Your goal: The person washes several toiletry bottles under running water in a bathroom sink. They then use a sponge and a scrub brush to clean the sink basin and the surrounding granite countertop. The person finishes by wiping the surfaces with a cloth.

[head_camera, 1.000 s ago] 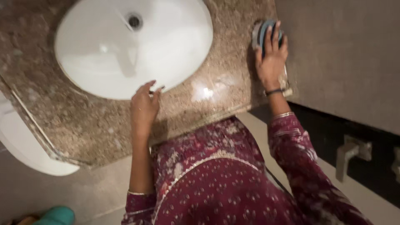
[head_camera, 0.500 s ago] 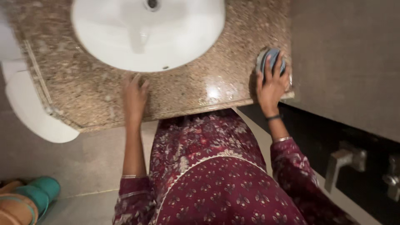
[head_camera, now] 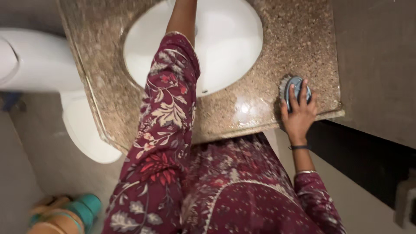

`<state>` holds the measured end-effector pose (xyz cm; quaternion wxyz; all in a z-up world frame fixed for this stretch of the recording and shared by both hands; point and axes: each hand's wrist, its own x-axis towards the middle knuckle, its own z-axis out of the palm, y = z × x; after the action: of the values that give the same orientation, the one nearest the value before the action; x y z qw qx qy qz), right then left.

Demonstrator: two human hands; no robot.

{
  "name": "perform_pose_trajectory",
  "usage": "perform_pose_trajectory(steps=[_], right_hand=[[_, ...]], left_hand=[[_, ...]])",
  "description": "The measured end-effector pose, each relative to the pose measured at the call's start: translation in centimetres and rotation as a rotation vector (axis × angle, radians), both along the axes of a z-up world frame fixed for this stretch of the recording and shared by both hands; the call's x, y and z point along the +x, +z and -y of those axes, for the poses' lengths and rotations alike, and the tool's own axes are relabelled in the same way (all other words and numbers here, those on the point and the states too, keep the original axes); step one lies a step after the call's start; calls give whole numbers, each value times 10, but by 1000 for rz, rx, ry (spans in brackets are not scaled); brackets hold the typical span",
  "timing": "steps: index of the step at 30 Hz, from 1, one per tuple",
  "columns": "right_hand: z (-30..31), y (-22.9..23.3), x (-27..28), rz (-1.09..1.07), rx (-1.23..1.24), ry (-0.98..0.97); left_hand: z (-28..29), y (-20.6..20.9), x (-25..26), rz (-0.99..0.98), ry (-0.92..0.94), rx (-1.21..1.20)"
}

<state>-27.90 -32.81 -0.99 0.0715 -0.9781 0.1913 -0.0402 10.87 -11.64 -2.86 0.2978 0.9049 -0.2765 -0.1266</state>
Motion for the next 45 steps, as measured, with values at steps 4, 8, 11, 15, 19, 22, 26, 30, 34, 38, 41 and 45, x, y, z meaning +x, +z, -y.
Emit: perform_pose_trajectory(steps=[4, 8, 11, 15, 19, 22, 26, 30, 34, 38, 41, 45], right_hand=[[-3, 0, 3, 20, 8, -49], [-5, -2, 2, 20, 21, -84], [-3, -4, 6, 35, 24, -81], [-2, -5, 4, 56, 12, -73], [-3, -5, 5, 53, 30, -81], [-1, -2, 6, 48, 25, -68], [0, 3, 11, 51, 50, -59], [5, 7, 19, 37, 102, 49], [70, -28, 83, 2, 117, 260], [133, -70, 188, 95, -236, 130], [102, -70, 196, 27, 71, -18], [3, -37, 95, 55, 118, 431]], left_hand=[[24, -9, 30, 30, -65, 78], [34, -20, 37, 13, -83, 137], [42, -22, 46, 24, -76, 173], [45, -22, 52, 45, -71, 203], [45, -24, 53, 59, -73, 224], [45, -26, 50, 69, -81, 231], [47, -29, 32, 67, -118, 235], [44, -27, 13, 69, -143, 241], [74, -27, 22, 116, -118, 215], [30, -18, -35, 456, -129, 88], [-39, 4, -118, 1, -39, 410], [-160, 19, -211, -312, 357, 583]])
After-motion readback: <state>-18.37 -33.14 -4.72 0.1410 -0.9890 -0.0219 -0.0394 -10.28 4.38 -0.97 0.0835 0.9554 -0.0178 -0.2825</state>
